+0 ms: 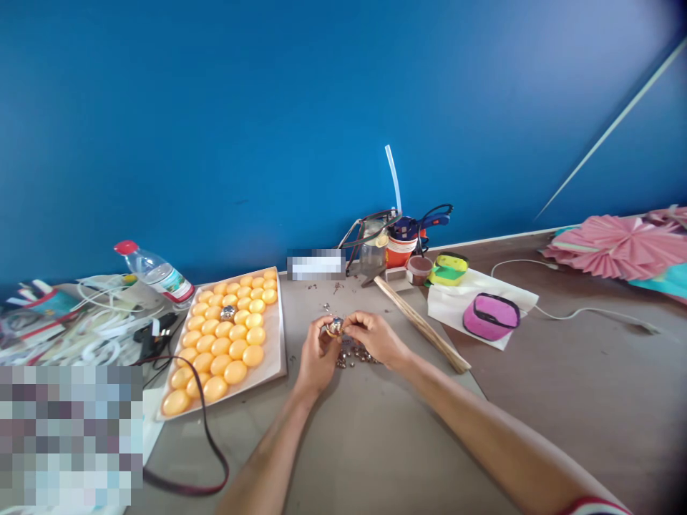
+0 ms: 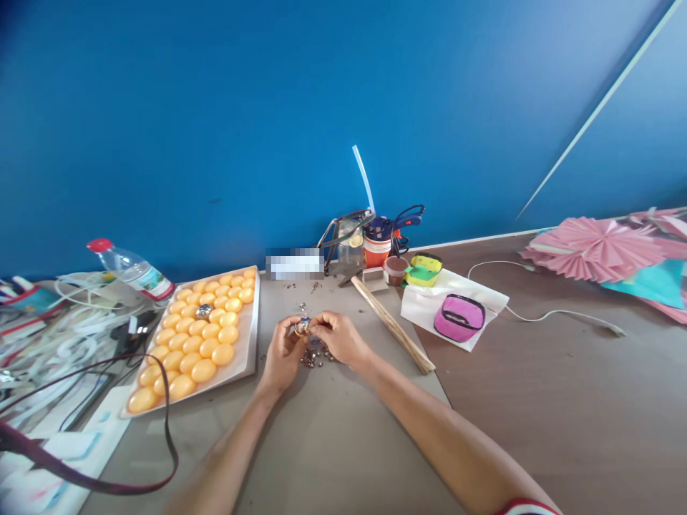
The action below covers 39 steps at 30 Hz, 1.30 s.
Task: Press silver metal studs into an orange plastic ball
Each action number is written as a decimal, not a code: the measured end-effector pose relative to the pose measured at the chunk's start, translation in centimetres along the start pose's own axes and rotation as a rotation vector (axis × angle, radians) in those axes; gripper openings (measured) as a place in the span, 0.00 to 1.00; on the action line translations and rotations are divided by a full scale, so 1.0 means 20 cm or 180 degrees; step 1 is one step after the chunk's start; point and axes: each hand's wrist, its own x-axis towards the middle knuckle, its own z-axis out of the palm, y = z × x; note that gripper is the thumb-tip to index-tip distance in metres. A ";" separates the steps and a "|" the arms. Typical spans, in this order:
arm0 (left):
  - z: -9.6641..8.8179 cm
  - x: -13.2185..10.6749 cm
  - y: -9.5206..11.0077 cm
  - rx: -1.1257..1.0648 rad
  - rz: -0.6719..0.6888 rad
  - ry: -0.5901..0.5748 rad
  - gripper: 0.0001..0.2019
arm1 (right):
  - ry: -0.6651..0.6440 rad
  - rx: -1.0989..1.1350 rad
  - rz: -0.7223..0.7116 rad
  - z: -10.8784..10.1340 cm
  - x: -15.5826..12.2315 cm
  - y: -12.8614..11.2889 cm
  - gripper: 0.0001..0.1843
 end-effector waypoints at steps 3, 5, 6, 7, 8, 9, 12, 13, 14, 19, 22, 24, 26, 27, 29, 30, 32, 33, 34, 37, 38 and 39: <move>0.00 0.00 -0.01 0.0072 -0.0026 -0.0008 0.15 | -0.0057 0.0028 0.0074 -0.01 0.00 0.00 0.08; 0.00 0.00 -0.01 0.0111 -0.0025 -0.0022 0.16 | -0.0089 0.0054 0.0128 -0.01 0.00 -0.01 0.08; 0.00 0.00 -0.01 0.0129 -0.0022 -0.0023 0.16 | -0.0089 0.0064 0.0151 -0.01 0.00 -0.01 0.07; 0.00 0.00 -0.01 0.0150 -0.0021 -0.0019 0.16 | -0.0083 0.0077 0.0164 -0.01 0.00 -0.02 0.07; 0.00 0.00 -0.02 0.0176 -0.0019 -0.0012 0.16 | -0.0069 0.0093 0.0176 -0.01 0.00 -0.02 0.07; 0.00 0.00 -0.02 0.0206 -0.0015 -0.0001 0.16 | -0.0052 0.0113 0.0184 -0.01 0.00 -0.02 0.06; -0.01 -0.01 -0.04 0.0327 0.0052 0.0001 0.16 | -0.0007 0.0143 0.0227 0.00 0.00 -0.02 0.04; -0.01 -0.01 -0.04 0.0374 0.0090 -0.0002 0.16 | 0.0001 0.0140 0.0249 0.00 0.00 -0.02 0.04; -0.01 -0.01 -0.05 0.0421 0.0129 -0.0003 0.16 | 0.0008 0.0131 0.0269 0.00 0.00 -0.01 0.03; -0.03 -0.01 -0.07 0.0687 0.0280 -0.0029 0.16 | 0.0039 0.0039 0.0399 0.00 0.00 -0.01 0.02; -0.03 -0.02 -0.06 0.0914 0.0352 -0.0082 0.15 | 0.0112 -0.0020 0.0494 0.00 0.00 -0.01 0.01; -0.02 -0.02 -0.05 0.0966 0.0361 -0.0089 0.15 | 0.0149 -0.0045 0.0525 0.01 0.00 -0.01 0.03; -0.01 -0.02 -0.04 0.0858 0.0282 -0.0074 0.15 | 0.0170 -0.0047 0.0524 0.01 0.00 -0.01 0.04; -0.01 -0.02 -0.04 0.0750 0.0217 -0.0065 0.15 | 0.0166 -0.0016 0.0501 0.01 0.00 -0.01 0.04; 0.00 -0.01 -0.02 0.0490 0.0116 -0.0029 0.14 | 0.0099 0.0154 0.0397 0.00 0.01 -0.02 0.05; 0.00 0.00 -0.01 0.0374 0.0105 0.0015 0.14 | 0.0034 0.0255 0.0326 -0.01 0.01 -0.02 0.05; 0.00 0.01 0.00 0.0215 0.0113 0.0120 0.15 | -0.0135 0.0303 0.0182 -0.05 0.03 -0.02 0.06; -0.01 0.01 0.01 0.0171 0.0115 0.0184 0.15 | -0.0169 0.0132 0.0120 -0.06 0.03 -0.02 0.05; -0.01 0.02 0.01 0.0144 0.0112 0.0245 0.15 | -0.0216 -0.0178 0.0084 -0.08 0.04 -0.01 0.04; -0.03 0.03 0.02 0.0162 0.0101 0.0379 0.16 | -0.0433 -0.1301 -0.0205 -0.13 0.06 0.01 0.06; -0.03 0.03 0.02 0.0197 0.0108 0.0395 0.16 | -0.0522 -0.1641 -0.0311 -0.14 0.06 0.02 0.07; -0.03 0.03 0.02 0.0235 0.0118 0.0398 0.16 | -0.0614 -0.1939 -0.0412 -0.14 0.06 0.02 0.08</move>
